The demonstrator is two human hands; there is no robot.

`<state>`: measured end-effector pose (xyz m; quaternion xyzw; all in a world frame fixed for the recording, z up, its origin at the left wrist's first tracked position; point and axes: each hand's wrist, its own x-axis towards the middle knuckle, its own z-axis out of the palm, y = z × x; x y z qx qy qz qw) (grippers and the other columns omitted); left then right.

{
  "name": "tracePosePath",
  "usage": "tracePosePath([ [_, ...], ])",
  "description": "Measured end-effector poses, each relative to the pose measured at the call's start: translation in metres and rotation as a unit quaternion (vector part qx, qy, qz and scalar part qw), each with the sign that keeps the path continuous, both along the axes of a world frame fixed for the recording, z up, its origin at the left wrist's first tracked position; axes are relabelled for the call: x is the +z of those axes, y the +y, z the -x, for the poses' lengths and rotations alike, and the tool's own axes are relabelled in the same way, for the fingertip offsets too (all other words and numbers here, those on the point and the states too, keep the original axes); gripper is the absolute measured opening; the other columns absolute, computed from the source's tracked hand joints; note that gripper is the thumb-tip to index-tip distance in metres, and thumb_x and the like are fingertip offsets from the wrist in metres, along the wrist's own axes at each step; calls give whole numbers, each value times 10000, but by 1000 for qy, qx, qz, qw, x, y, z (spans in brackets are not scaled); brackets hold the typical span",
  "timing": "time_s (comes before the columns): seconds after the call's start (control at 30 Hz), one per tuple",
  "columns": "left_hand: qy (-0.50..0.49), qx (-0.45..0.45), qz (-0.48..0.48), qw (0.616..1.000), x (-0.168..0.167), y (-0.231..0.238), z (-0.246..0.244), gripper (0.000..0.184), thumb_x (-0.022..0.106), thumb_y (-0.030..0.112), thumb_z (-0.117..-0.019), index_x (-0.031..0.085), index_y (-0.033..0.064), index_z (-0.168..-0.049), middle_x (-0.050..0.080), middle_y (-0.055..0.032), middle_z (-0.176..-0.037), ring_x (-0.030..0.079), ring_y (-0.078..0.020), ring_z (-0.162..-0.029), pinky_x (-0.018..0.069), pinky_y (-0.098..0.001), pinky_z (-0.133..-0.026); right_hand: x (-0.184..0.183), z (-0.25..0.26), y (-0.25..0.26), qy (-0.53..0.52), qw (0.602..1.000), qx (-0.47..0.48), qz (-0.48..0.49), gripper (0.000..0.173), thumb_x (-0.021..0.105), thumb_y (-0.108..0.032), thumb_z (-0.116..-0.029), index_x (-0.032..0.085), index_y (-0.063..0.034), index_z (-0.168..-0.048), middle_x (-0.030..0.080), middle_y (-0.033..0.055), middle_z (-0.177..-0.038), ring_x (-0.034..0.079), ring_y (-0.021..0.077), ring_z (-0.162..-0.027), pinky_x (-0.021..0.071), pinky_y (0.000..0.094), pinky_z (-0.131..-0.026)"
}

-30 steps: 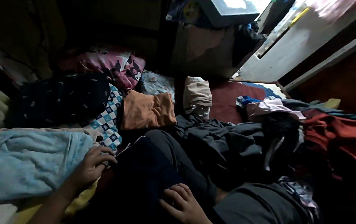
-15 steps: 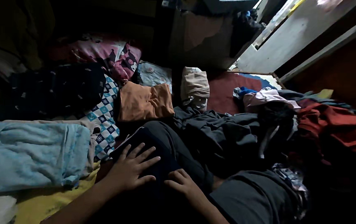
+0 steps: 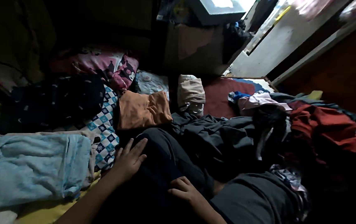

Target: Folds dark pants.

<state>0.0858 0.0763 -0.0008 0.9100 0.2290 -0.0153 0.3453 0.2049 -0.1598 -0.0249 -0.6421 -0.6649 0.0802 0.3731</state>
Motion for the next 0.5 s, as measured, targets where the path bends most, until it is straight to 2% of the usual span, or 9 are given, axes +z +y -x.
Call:
tracePosePath([
  [0.07, -16, 38, 35, 999, -9, 11, -3, 699, 497, 323, -1070, 181, 53, -1631, 233, -176, -1675, 249, -414, -1526, 248, -638, -1181, 4, 2, -4, 39, 999, -10, 26, 163, 643, -4, -891, 728, -42, -1025, 697, 171, -1072, 662, 342, -1057, 542, 396, -939],
  [0.1, 3, 63, 90, 994, -9, 20, -4, 806, 559, 335, -1049, 91, 41, -1635, 223, -231, -1661, 295, -426, -1501, 283, -611, -1179, 5, 3, -9, 63, 997, -23, 49, 189, 650, 9, -896, 730, -35, -1062, 687, 188, -1107, 655, 350, -1089, 539, 410, -960],
  [0.13, 33, 81, 147, 985, -7, 29, -6, 891, 606, 358, -1026, 33, 55, -1638, 224, -247, -1655, 320, -422, -1490, 299, -589, -1180, 8, 2, -14, 79, 992, -45, 82, 226, 653, 17, -905, 725, -31, -1114, 673, 204, -1152, 644, 362, -1123, 536, 432, -978],
  [0.17, 61, 91, 197, 974, -6, 37, -7, 913, 636, 366, -1009, 48, 67, -1640, 256, -250, -1641, 344, -414, -1475, 309, -577, -1176, 11, -1, -20, 80, 986, -79, 126, 265, 649, -2, -924, 714, -39, -1178, 662, 218, -1197, 632, 380, -1159, 532, 471, -992],
  [0.23, 97, 90, 251, 959, -1, 47, -8, 763, 650, 343, -1003, 266, 50, -1593, 468, -251, -1502, 497, -379, -1353, 397, -553, -1114, 12, -10, -40, 35, 963, -163, 213, 344, 655, -89, -957, 661, -55, -1299, 644, 238, -1277, 598, 432, -1235, 504, 558, -1022],
  [0.27, 98, 86, 268, 955, 3, 48, -8, 593, 638, 294, -1013, 420, 25, -1495, 589, -230, -1340, 593, -326, -1200, 468, -509, -1028, 9, -15, -54, 13, 951, -210, 226, 366, 671, -106, -950, 654, -44, -1310, 650, 245, -1272, 601, 451, -1228, 501, 584, -1015],
  [0.3, 101, 83, 285, 950, 7, 49, -8, 466, 619, 246, -1024, 508, -2, -1402, 639, -207, -1208, 629, -276, -1072, 502, -466, -955, 6, -19, -70, 0, 940, -259, 221, 371, 679, -104, -941, 656, -24, -1303, 667, 246, -1239, 625, 449, -1192, 514, 581, -997],
  [0.43, 76, 107, 366, 921, 15, 47, -2, 229, 521, 79, -1034, 560, -16, -1238, 673, -73, -922, 657, -107, -794, 568, -289, -751, 10, -14, -150, 17, 907, -368, 205, 414, 659, -138, -944, 615, 67, -1301, 701, 238, -1092, 683, 413, -1007, 545, 551, -912],
  [0.5, 61, 134, 403, 903, 15, 45, 0, 193, 449, 52, -1050, 543, 0, -1210, 667, -43, -870, 658, -78, -742, 568, -249, -686, 12, 2, -184, 13, 891, -409, 198, 400, 656, -191, -927, 660, 88, -1214, 696, 274, -1096, 659, 479, -1045, 499, 603, -948],
])
